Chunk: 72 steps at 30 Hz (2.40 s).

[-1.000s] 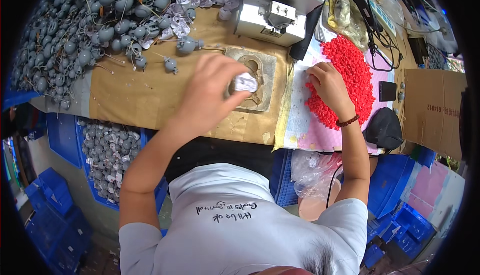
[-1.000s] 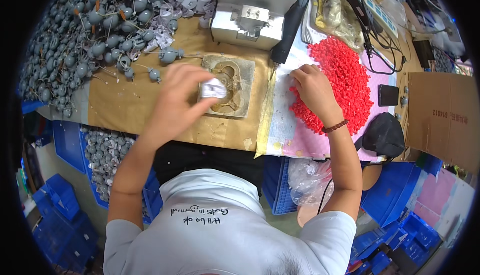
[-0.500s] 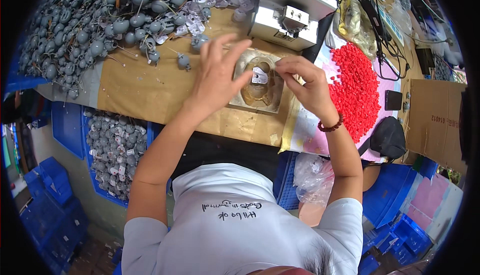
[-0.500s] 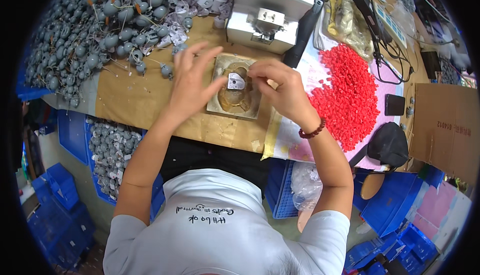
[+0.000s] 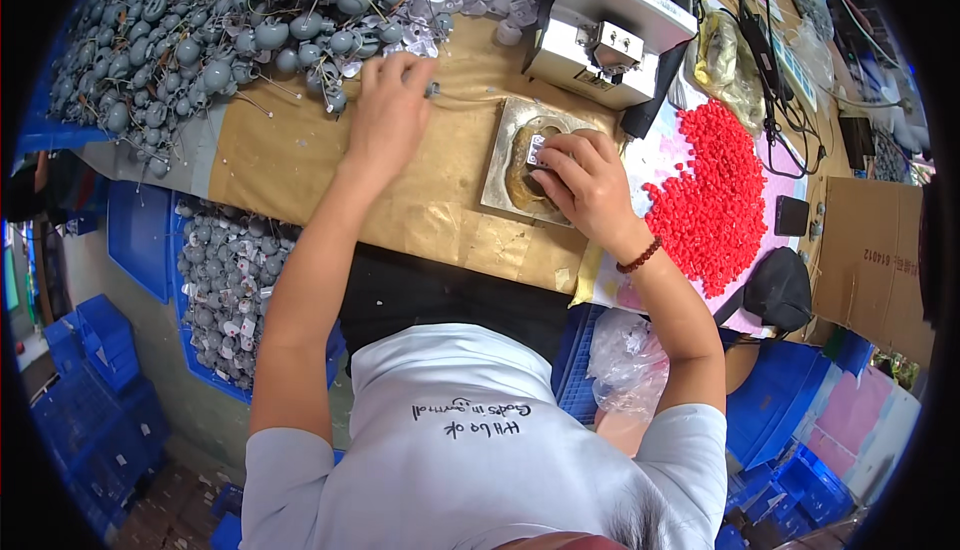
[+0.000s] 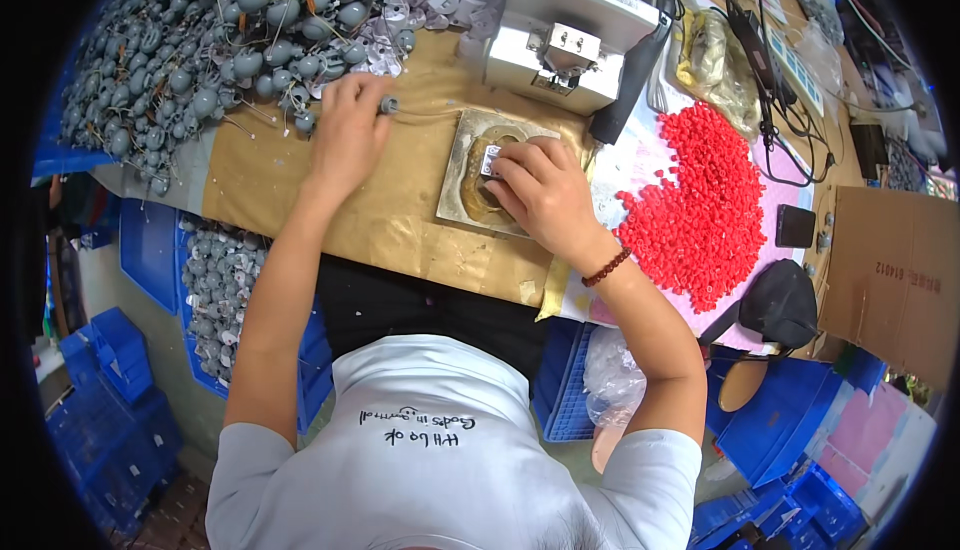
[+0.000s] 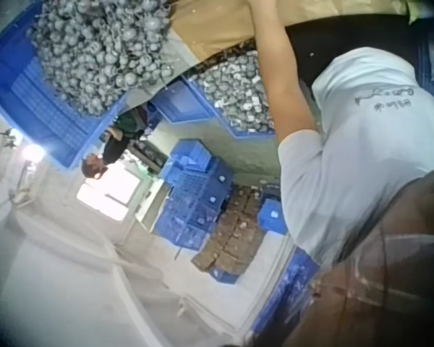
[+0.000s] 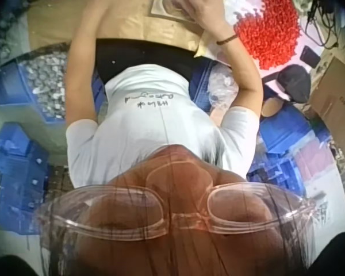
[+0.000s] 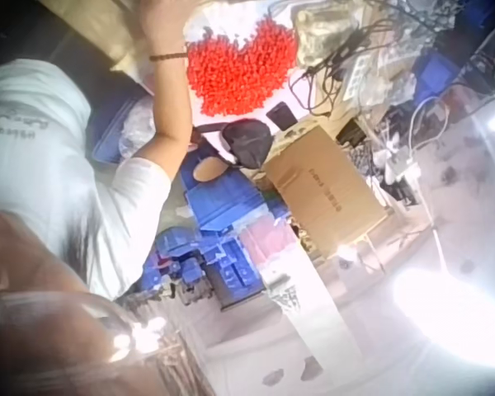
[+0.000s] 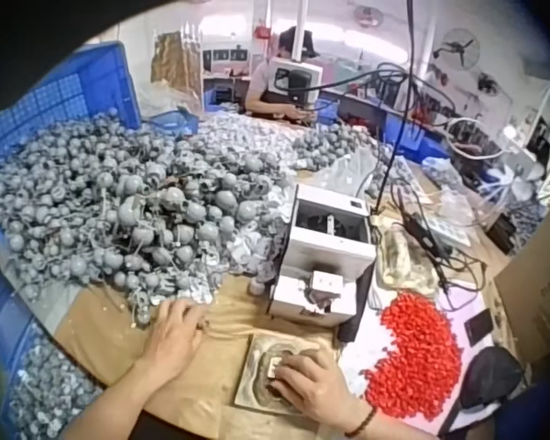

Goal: Assemble small plastic components by inserting metal parts and securing them using a powered screwdriver.

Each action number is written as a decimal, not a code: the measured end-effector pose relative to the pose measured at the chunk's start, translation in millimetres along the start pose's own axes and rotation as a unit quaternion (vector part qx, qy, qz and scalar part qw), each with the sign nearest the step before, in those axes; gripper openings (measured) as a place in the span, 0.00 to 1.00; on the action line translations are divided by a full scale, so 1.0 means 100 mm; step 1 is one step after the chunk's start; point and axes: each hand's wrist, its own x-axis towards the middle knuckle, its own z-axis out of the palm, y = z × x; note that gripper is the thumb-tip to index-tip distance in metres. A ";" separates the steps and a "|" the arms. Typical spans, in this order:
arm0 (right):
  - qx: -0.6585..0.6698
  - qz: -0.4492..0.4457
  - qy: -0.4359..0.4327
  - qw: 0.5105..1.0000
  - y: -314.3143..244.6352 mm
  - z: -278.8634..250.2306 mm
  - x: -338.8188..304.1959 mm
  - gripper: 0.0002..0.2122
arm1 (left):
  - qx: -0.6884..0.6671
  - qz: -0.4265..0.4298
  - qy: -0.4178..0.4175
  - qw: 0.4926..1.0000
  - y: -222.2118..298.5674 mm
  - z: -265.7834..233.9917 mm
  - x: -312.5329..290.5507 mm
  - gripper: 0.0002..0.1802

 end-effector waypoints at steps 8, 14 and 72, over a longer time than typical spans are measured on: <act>0.118 0.107 0.047 0.986 -0.05 -0.20 0.07 0.18 | -0.444 0.031 0.037 0.895 0.63 -0.90 0.02 0.17; 0.363 0.054 -0.026 0.930 -0.36 -0.41 0.55 0.33 | -0.667 0.058 -0.044 0.741 1.01 -1.12 -0.16 0.17; 0.010 0.199 -0.017 0.980 0.22 -0.33 -0.53 0.17 | -0.063 0.198 -0.047 0.977 0.84 0.27 -0.38 0.22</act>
